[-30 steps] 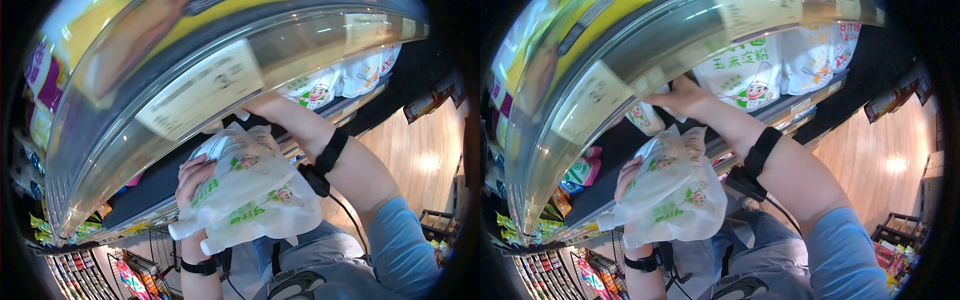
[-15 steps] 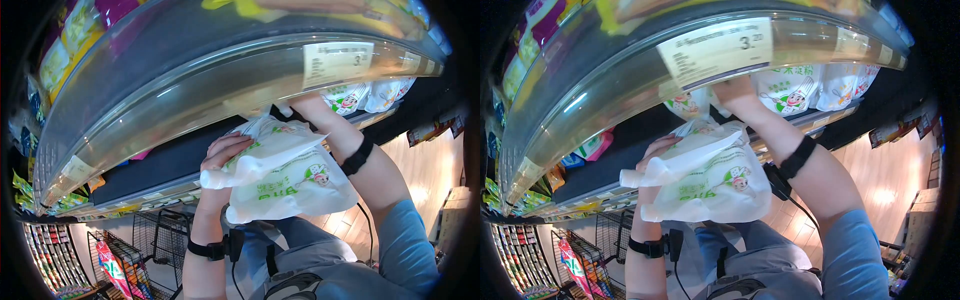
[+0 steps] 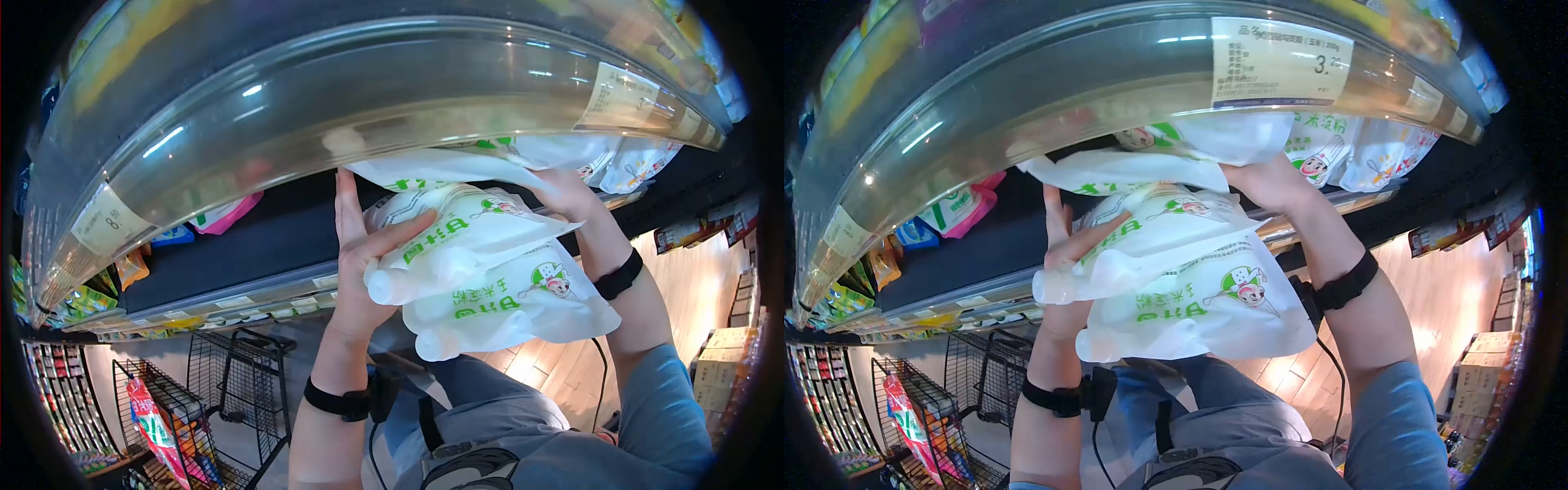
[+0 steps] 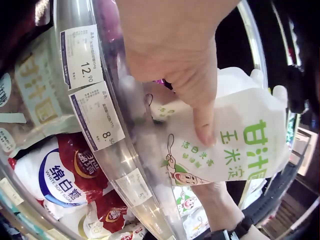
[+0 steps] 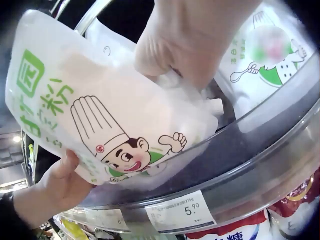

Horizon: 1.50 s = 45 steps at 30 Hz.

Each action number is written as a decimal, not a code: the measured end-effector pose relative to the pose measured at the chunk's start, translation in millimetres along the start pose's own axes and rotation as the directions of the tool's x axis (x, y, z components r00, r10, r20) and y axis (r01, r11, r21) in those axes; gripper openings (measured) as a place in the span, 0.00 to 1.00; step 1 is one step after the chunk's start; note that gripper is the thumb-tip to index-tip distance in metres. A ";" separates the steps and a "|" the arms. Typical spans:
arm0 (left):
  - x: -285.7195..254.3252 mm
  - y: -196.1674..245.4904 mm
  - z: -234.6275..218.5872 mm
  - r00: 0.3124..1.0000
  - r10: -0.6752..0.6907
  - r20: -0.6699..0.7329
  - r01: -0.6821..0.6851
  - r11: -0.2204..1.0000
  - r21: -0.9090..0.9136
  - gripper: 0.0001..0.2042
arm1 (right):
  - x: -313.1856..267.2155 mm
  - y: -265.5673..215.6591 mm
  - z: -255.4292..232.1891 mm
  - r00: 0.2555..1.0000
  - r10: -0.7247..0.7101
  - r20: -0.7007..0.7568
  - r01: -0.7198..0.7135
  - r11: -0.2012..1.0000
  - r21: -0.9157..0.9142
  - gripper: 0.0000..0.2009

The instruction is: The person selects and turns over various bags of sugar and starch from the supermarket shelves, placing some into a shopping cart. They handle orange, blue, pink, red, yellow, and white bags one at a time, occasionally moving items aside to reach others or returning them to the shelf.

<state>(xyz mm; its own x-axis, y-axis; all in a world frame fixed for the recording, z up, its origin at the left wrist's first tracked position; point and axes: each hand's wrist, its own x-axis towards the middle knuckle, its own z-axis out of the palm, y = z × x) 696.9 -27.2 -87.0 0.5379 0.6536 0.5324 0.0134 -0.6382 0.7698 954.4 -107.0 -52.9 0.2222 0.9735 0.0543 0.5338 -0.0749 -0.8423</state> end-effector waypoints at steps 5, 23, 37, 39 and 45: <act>-15.0 -16.7 -2.9 0.996 0.034 0.083 -0.021 0.989 -0.144 0.11 | 12.7 -26.4 21.0 0.936 -0.266 0.232 0.243 0.962 0.121 0.24; -41.0 -17.5 3.6 0.922 -0.386 0.013 0.330 0.770 -0.546 0.18 | -3.6 -56.6 28.0 0.893 -0.433 0.121 0.439 0.898 -0.024 0.20; -172.5 126.8 -74.4 0.590 -0.769 -0.245 0.502 0.587 -0.635 0.19 | -83.9 -123.8 105.0 0.712 -0.611 0.348 0.526 0.791 0.313 0.21; -183.8 155.3 -91.8 0.483 -0.793 -0.372 0.484 0.596 -0.641 0.19 | -92.1 -91.9 163.6 0.794 -0.357 0.492 0.105 0.877 0.468 0.21; -224.6 201.5 -162.5 0.256 -0.922 -0.290 0.397 0.374 -0.838 0.20 | -96.9 -186.7 223.7 0.629 -0.201 0.751 -0.090 0.941 0.326 0.15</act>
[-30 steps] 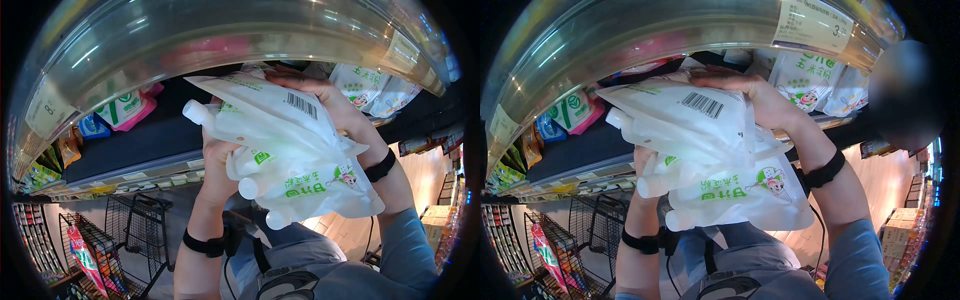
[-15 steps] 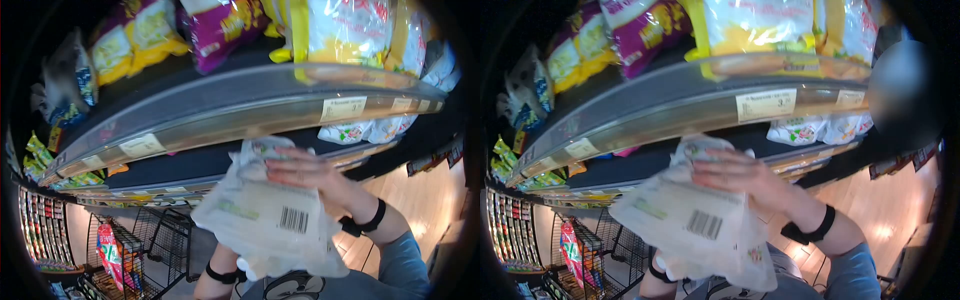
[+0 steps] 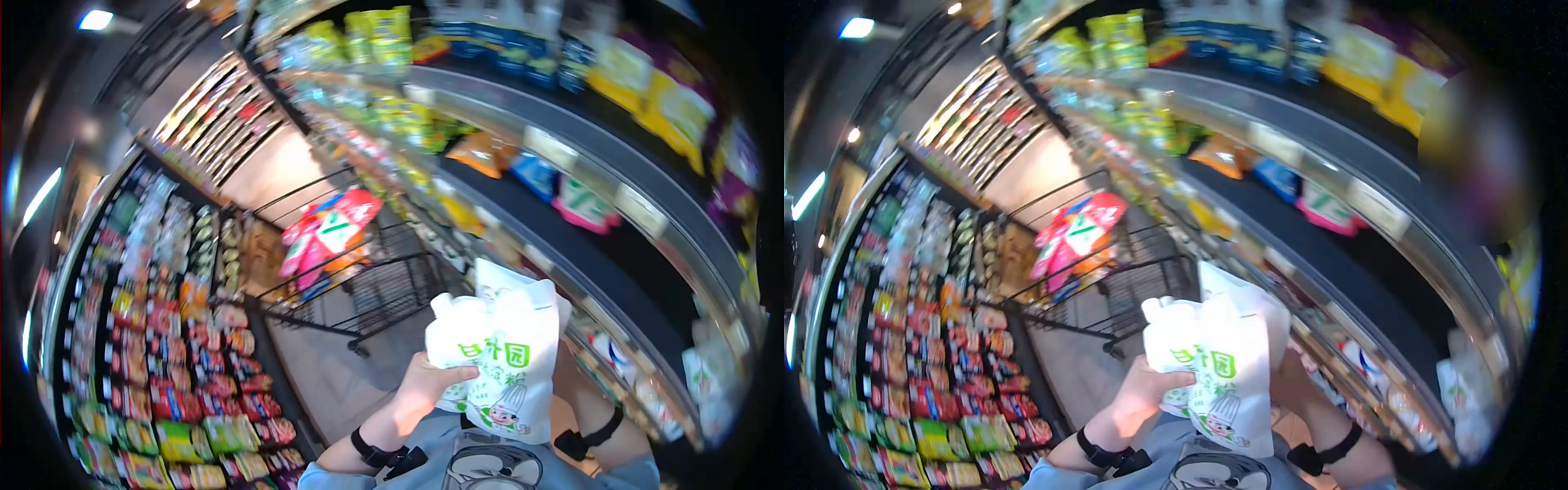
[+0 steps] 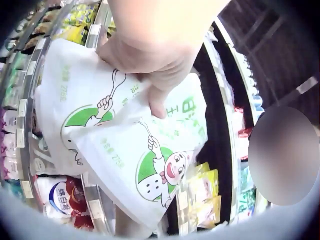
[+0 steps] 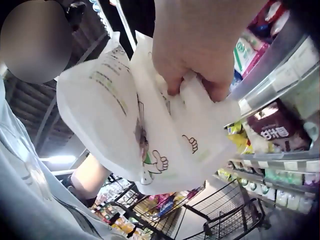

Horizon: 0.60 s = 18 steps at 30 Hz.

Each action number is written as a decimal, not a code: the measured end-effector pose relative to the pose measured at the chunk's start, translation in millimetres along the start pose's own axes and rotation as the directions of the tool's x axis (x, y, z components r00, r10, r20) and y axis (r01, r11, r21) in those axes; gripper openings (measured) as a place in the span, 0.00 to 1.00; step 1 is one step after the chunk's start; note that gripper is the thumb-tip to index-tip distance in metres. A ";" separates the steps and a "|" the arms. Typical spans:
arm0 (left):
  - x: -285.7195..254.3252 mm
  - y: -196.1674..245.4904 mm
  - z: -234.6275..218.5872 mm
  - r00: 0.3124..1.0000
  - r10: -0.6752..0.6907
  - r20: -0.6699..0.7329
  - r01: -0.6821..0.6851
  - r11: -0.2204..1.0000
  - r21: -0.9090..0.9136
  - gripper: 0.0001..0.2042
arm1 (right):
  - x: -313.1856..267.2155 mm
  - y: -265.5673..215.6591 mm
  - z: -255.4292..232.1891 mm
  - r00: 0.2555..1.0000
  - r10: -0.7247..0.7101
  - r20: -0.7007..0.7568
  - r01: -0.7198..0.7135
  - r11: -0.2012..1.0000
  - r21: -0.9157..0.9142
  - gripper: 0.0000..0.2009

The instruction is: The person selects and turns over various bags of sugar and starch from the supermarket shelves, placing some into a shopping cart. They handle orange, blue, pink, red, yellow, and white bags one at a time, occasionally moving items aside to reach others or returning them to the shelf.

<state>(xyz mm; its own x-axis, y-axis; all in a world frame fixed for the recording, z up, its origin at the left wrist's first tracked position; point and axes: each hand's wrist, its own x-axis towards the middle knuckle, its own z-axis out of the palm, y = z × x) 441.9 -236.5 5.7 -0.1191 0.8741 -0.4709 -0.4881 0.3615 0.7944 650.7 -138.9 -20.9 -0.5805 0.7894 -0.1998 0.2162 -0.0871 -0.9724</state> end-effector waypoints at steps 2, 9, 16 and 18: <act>-5.7 19.3 -28.0 0.999 0.033 -0.026 -0.035 0.997 -0.075 0.19 | 26.5 19.0 28.8 0.999 0.030 0.023 -0.032 0.991 0.127 0.15; 19.0 62.1 -157.5 1.000 0.007 -0.029 -0.017 0.933 -0.359 0.18 | 127.0 -18.4 136.9 0.982 -0.158 0.107 0.129 0.964 0.232 0.10; 57.6 142.4 -317.4 0.965 0.115 -0.236 -0.204 0.894 -0.399 0.23 | 281.2 -99.5 274.8 0.980 -0.025 0.197 0.070 0.972 -0.226 0.14; 65.8 170.5 -356.1 0.934 0.079 -0.349 -0.232 0.877 -0.421 0.23 | 334.5 -92.0 317.1 0.968 -0.054 0.243 0.072 0.995 -0.066 0.15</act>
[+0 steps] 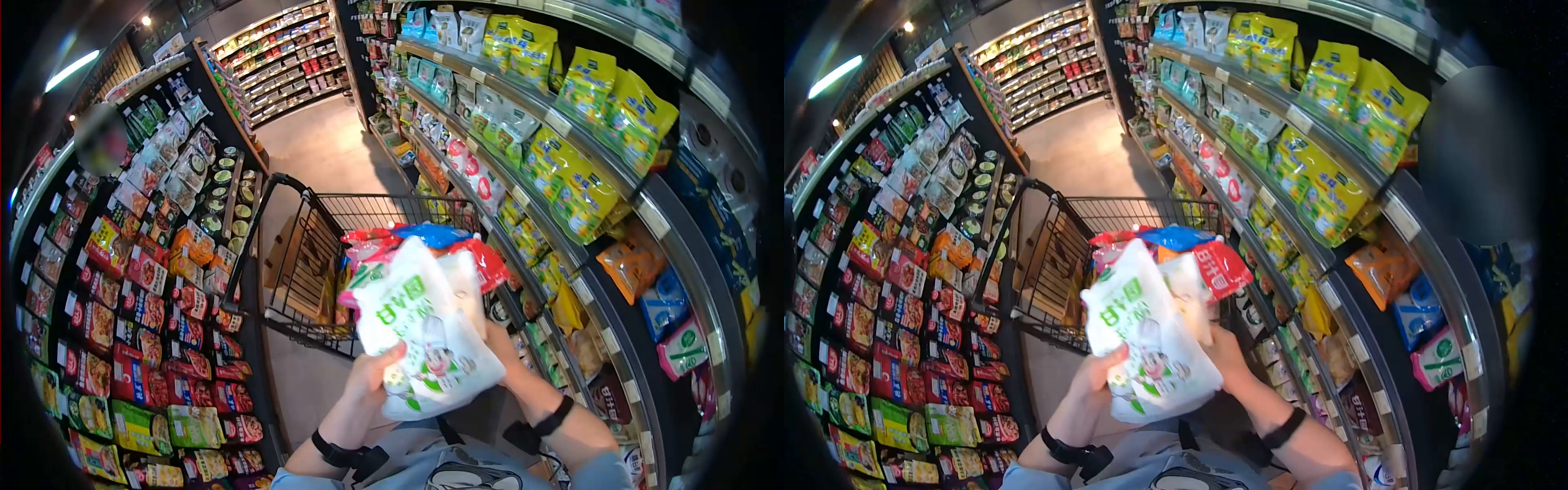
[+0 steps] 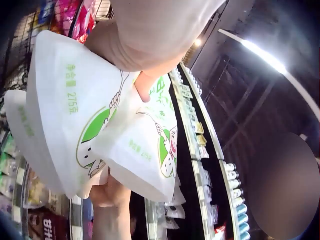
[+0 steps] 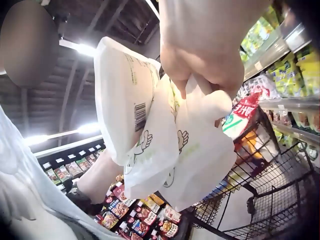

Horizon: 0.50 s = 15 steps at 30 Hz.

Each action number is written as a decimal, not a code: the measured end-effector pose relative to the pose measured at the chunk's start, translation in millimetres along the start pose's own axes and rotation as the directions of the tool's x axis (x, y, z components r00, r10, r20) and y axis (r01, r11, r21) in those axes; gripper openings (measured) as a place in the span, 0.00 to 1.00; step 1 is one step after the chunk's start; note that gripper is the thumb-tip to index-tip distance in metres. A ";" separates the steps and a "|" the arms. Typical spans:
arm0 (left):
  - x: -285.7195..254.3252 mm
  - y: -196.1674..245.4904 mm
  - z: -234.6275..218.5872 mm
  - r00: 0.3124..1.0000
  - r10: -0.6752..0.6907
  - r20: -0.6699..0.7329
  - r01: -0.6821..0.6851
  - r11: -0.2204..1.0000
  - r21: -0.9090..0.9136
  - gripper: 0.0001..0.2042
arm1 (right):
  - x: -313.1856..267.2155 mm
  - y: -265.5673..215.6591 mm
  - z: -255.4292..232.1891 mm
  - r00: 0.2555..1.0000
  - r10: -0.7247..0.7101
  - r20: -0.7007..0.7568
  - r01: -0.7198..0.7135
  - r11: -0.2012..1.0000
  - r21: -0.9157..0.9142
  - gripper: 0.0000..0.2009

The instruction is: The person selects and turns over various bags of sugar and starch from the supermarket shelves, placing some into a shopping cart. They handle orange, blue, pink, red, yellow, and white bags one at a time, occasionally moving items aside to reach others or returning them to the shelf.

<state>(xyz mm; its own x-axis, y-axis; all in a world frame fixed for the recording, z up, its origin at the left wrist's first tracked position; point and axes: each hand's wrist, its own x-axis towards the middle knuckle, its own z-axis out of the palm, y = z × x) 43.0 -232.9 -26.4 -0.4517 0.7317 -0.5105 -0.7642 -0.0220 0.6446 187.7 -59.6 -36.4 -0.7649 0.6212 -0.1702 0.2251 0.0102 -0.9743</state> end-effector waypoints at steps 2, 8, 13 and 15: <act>24.0 36.9 -9.0 0.995 0.098 -0.032 -0.099 0.994 -0.047 0.23 | 53.9 -2.8 24.6 0.993 -0.103 0.053 0.099 0.992 0.074 0.16; 119.8 105.5 -42.2 0.986 0.158 0.049 -0.138 0.950 -0.280 0.21 | 160.6 -22.2 60.6 0.999 -0.036 -0.008 0.036 0.929 0.368 0.24; 174.5 85.0 -65.9 0.952 0.059 -0.299 -0.048 0.998 0.045 0.23 | 179.3 45.2 38.9 0.954 -0.289 -0.085 0.269 0.945 -0.188 0.18; 175.2 51.4 -76.6 0.948 0.288 -0.131 -0.242 0.926 0.289 0.24 | 140.7 30.1 28.0 0.964 -0.248 -0.096 0.206 0.924 -0.323 0.12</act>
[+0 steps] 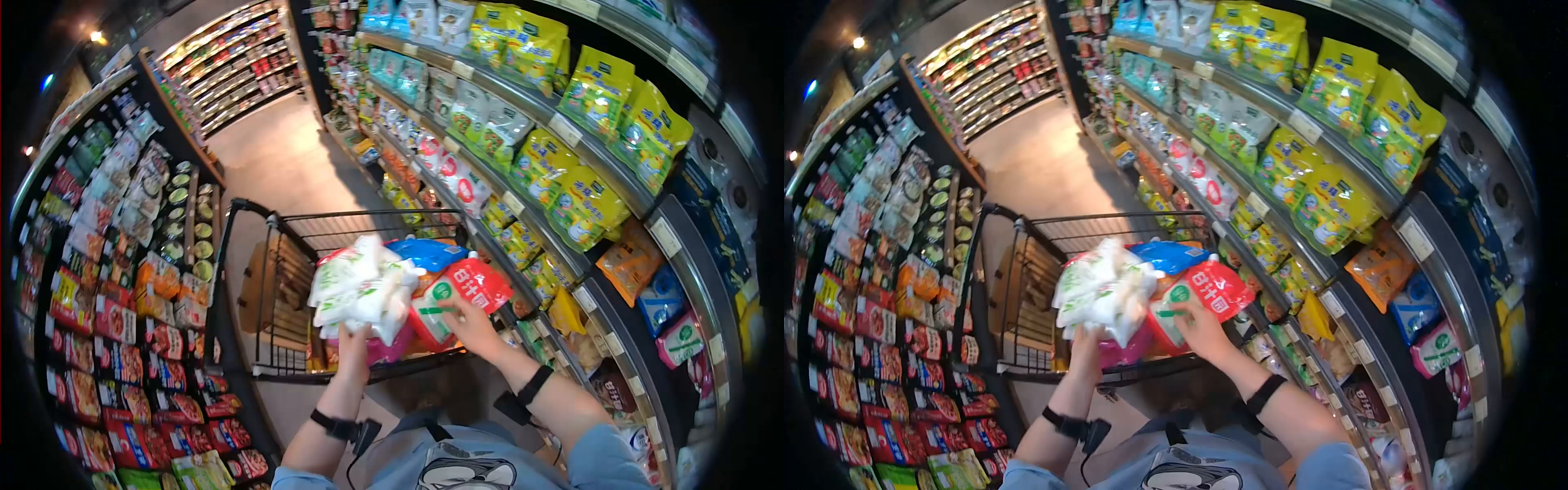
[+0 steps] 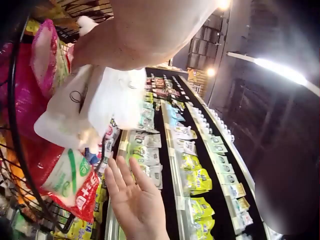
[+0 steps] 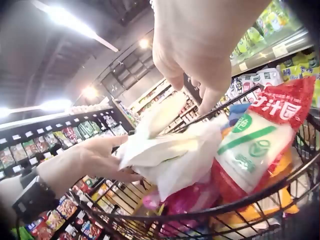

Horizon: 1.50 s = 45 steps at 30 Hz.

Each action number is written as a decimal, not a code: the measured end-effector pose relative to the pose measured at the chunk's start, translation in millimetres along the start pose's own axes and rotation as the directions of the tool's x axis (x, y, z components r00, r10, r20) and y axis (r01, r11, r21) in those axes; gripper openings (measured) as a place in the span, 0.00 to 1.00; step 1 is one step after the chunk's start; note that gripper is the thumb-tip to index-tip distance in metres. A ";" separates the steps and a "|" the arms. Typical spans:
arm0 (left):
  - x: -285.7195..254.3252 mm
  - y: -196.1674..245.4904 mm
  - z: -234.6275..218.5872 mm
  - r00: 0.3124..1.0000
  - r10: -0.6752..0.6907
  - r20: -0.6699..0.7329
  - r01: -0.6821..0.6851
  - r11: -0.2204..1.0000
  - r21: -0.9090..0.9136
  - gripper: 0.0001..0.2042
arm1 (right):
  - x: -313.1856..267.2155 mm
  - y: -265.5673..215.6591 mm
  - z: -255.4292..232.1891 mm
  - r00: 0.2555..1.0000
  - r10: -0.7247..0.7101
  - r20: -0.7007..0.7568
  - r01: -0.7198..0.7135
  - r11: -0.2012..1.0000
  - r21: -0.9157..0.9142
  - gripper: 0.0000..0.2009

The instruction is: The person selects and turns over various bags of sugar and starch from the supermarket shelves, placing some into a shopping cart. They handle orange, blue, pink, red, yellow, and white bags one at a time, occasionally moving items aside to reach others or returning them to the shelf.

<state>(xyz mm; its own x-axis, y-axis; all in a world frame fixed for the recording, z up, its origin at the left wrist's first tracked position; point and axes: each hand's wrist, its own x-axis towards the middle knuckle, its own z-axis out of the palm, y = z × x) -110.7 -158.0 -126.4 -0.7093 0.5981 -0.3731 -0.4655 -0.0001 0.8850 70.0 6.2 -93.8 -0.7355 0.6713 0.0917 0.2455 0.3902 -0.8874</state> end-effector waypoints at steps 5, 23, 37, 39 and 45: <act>-54.1 -25.2 32.0 0.797 0.503 0.335 -0.519 0.286 0.805 0.34 | -72.5 33.4 -36.2 0.988 0.130 -0.079 -0.118 0.982 0.145 0.09; -63.0 -131.3 148.2 0.605 0.375 0.702 -0.625 -0.322 0.711 0.12 | -427.8 96.7 -204.2 0.475 0.574 -0.667 -0.560 0.782 0.273 0.10; -188.0 -169.2 125.9 0.539 0.431 0.724 -0.791 -0.038 0.611 0.14 | -608.3 97.9 -362.3 0.454 0.224 -0.862 -0.459 0.888 -0.011 0.09; -197.6 -178.0 117.7 0.373 0.434 0.820 -0.805 -0.288 0.519 0.10 | -617.3 106.9 -381.1 0.451 0.259 -0.854 -0.438 0.898 0.041 0.09; -237.5 -188.3 113.0 0.532 0.320 0.784 -0.792 -0.138 0.594 0.09 | -610.2 122.1 -409.4 0.419 0.165 -0.893 -0.525 0.846 -0.090 0.08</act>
<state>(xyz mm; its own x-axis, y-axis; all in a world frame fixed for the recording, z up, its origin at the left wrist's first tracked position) 205.2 -209.5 -172.9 -0.1118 0.9463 0.3034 0.9408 0.0025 0.3389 807.2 -97.8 -73.1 0.2957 0.9084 0.2955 0.6508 0.0349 -0.7584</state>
